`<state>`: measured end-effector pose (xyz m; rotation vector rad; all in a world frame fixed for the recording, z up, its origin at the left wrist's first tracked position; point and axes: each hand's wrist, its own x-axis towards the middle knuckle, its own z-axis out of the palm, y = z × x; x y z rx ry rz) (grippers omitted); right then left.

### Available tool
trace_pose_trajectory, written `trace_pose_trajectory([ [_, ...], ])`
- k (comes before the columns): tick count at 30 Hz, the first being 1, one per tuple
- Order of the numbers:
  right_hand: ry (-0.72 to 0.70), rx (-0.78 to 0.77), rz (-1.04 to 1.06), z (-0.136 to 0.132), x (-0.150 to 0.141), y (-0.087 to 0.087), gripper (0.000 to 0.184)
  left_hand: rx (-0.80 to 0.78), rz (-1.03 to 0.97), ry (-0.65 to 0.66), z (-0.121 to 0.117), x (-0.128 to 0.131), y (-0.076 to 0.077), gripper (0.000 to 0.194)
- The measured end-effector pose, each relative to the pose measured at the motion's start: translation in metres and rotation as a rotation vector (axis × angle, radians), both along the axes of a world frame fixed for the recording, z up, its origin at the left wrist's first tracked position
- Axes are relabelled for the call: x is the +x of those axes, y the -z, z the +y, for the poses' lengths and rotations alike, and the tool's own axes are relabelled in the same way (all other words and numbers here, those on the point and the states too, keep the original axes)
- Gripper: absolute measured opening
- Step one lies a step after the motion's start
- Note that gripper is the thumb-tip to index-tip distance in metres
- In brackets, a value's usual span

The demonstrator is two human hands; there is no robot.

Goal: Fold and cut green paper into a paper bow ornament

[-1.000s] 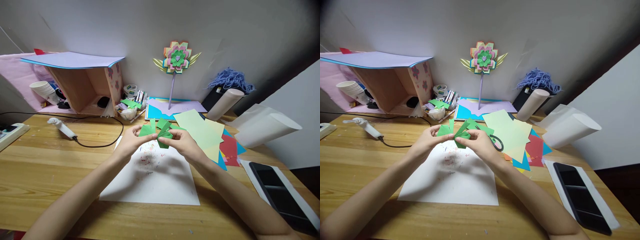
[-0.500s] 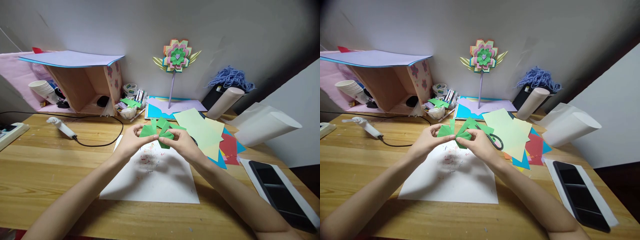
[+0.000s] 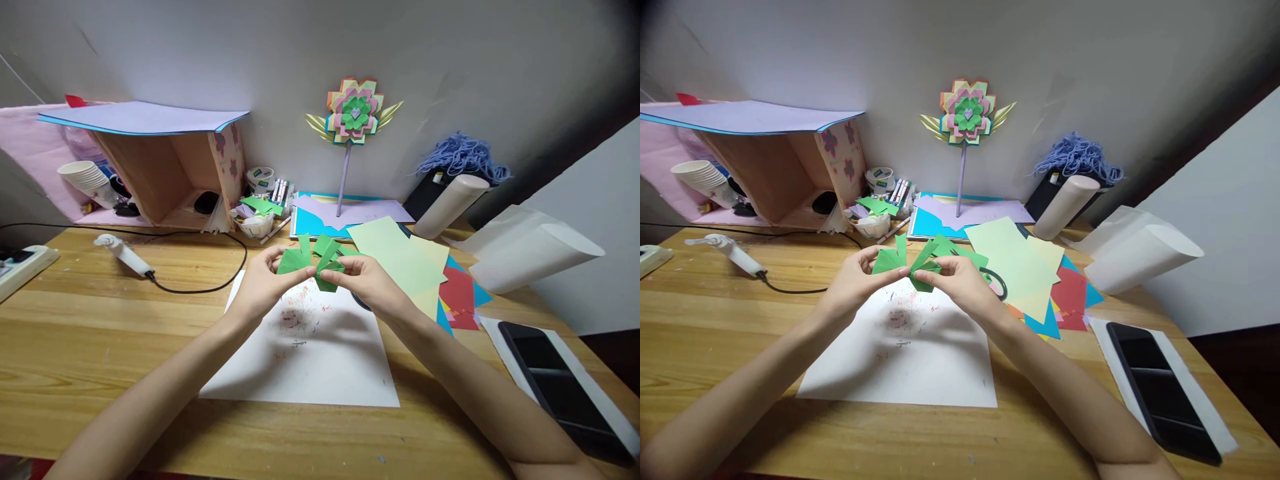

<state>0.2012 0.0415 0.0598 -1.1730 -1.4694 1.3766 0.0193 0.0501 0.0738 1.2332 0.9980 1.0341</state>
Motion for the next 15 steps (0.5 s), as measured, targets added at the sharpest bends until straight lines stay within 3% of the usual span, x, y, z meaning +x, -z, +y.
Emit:
trace_pose_trajectory([
  [9, -0.001, -0.003, 0.047, -0.004, -0.003, -0.0039, 0.027, 0.011, 0.002, 0.016, -0.0016, 0.001, 0.0013, 0.037],
  [15, 0.081, 0.061, -0.031, -0.0071, -0.0049, -0.0033, 0.032, 0.0, -0.006, 0.042, -0.0028, 0.0027, 0.002, 0.036],
])
